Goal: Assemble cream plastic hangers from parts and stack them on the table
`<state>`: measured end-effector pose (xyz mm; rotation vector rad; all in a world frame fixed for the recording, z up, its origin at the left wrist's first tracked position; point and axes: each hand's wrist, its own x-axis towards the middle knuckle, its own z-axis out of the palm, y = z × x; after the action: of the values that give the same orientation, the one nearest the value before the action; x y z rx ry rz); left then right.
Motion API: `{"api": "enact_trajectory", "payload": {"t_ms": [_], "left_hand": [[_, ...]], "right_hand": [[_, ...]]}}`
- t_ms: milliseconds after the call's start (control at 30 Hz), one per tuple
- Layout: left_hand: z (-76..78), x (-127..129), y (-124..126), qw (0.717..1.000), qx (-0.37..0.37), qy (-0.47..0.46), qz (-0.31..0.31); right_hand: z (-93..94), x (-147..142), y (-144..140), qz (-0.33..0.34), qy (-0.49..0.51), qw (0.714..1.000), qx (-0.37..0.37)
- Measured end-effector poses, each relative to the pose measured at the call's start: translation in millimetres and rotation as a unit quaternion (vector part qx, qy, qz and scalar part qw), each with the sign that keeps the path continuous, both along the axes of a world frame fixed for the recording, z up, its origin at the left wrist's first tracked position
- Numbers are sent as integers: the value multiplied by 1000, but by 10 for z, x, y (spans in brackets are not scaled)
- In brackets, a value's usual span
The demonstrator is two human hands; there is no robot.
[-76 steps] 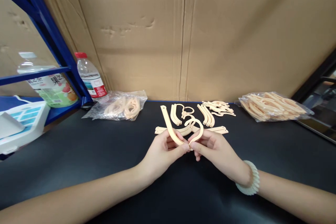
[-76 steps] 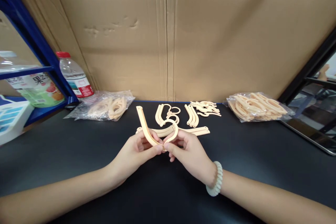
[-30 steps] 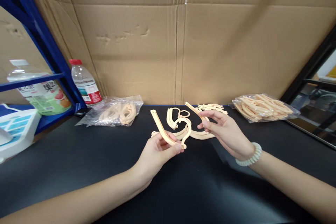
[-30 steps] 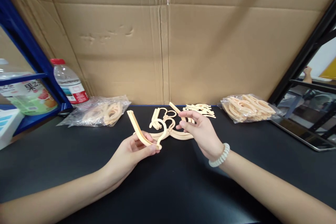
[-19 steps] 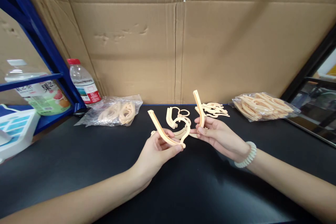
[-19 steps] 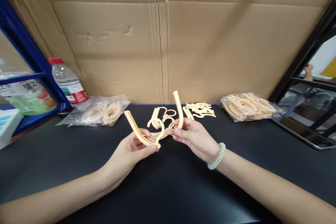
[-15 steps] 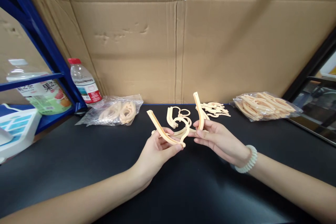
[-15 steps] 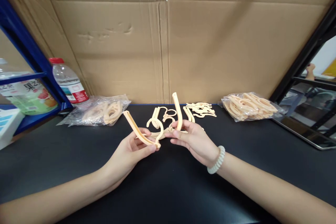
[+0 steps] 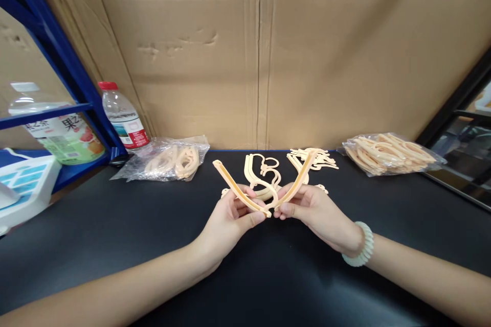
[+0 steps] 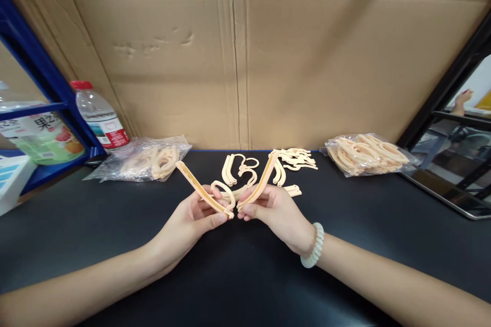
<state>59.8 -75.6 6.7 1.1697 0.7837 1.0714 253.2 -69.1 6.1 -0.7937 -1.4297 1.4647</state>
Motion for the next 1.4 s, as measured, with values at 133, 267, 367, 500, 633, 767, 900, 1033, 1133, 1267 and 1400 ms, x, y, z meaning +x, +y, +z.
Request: {"api": "enact_trajectory", "payload": {"t_ms": [133,267,367,500,633,767,900,1033,1133,1267,1400], "left_hand": [[12,-5,-3,1000,6,1,-9],[11,-6,2,1000,3,7,-15],[11,-7,4,1000,5,10,-18],[17,-8,8,1000,15,19,-19],[12,5,6,999,32,19,-20],[-15,15,2,999,39,23,-23],[-31,16,3,998,40,24,-33],[-6,29,-8,999,21,43,-24],[2,43,-24,998,24,56,-14],[-19,48,-47,997,31,68,-1],[-43,42,-61,997,26,73,4]], "right_hand": [[3,-19,-4,17,-28,999,19],[6,-31,-11,20,-37,998,51],[12,-34,-30,-5,-51,996,78],[12,-38,-62,-16,-75,993,88],[17,-41,-65,-7,-56,996,76],[38,-38,-52,18,-51,995,81],[49,-37,-64,23,-69,994,87],[48,-45,-87,20,-84,992,92],[43,-55,-100,21,-85,992,92],[36,-64,-113,15,-92,991,97],[35,-69,-134,9,-104,989,109]]}}
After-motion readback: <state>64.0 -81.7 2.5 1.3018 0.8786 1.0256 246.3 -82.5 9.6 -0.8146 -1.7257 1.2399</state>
